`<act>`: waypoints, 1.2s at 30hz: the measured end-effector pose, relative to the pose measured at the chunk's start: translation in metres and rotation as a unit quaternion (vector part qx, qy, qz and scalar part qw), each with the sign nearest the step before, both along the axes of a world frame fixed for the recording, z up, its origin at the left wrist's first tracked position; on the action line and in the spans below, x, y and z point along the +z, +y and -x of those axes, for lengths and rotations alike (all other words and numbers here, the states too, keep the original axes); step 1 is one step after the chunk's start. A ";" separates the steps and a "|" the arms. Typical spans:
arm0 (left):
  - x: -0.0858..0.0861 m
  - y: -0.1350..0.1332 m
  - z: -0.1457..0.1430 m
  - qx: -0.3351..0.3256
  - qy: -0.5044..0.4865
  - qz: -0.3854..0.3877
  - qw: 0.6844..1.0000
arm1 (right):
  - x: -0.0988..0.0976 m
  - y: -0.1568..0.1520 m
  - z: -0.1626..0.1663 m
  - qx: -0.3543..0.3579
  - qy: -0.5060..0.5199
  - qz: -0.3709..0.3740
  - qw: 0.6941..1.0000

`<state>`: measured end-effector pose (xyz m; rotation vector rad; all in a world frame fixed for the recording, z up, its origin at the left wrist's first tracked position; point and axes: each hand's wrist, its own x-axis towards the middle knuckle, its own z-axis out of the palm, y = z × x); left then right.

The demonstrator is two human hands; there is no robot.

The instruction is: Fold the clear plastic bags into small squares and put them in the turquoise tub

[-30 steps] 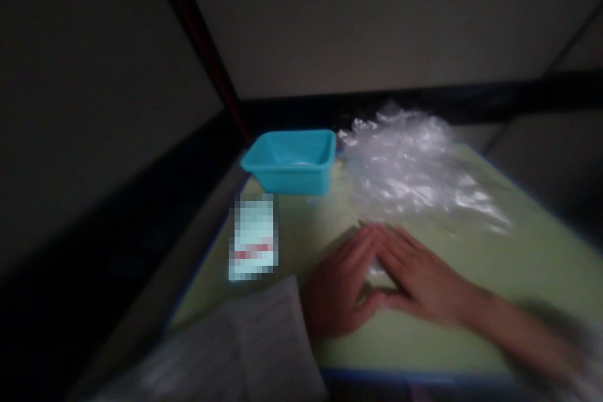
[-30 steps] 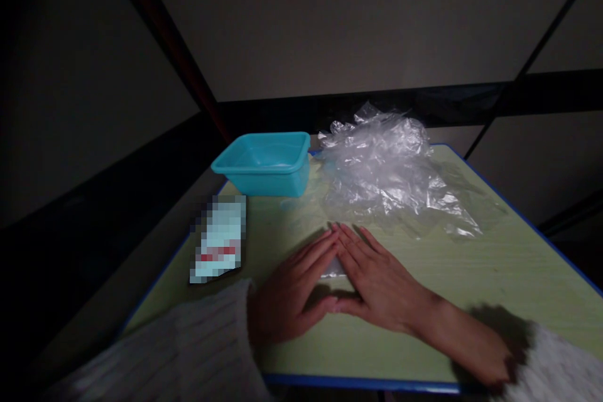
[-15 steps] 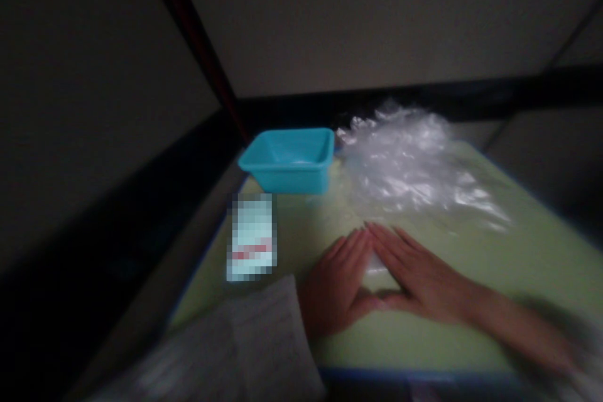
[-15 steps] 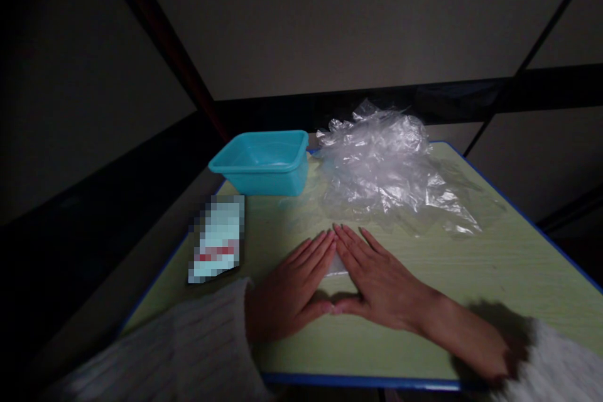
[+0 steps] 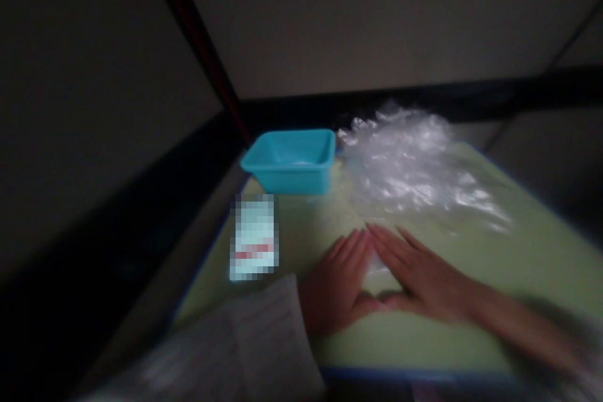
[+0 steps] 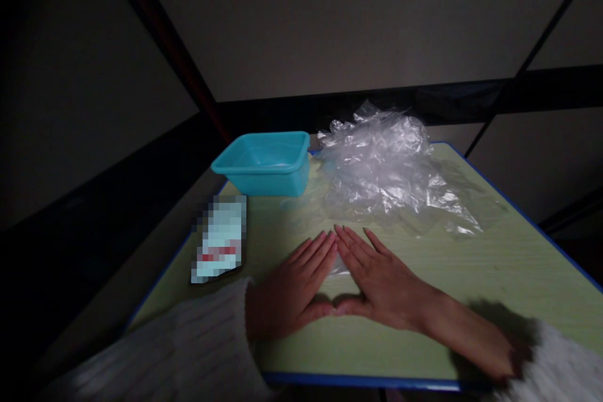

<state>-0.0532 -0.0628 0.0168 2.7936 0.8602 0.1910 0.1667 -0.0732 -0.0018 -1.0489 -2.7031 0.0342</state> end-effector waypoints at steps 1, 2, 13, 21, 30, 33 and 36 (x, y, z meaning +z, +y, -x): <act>0.000 0.000 0.000 -0.001 -0.001 -0.001 1.000 | -0.001 0.000 -0.002 -0.002 -0.003 0.003 1.000; 0.000 0.000 0.001 -0.002 -0.001 -0.002 1.000 | -0.002 0.001 -0.004 -0.002 -0.007 0.006 1.000; -0.005 0.006 0.000 0.070 -0.152 0.009 0.986 | 0.028 0.013 -0.014 0.071 0.000 -0.070 0.995; 0.000 0.007 -0.002 0.111 -0.149 0.046 0.981 | 0.026 0.010 -0.006 0.102 0.006 -0.094 0.990; -0.002 0.008 -0.002 0.110 -0.149 0.040 0.982 | 0.027 0.012 -0.003 0.104 -0.010 -0.111 0.988; -0.001 0.007 -0.002 0.111 -0.153 0.036 0.981 | 0.027 0.014 -0.003 0.111 -0.021 -0.127 0.985; 0.000 0.006 -0.003 0.115 -0.156 0.037 0.980 | 0.027 0.015 -0.002 0.108 -0.029 -0.141 0.984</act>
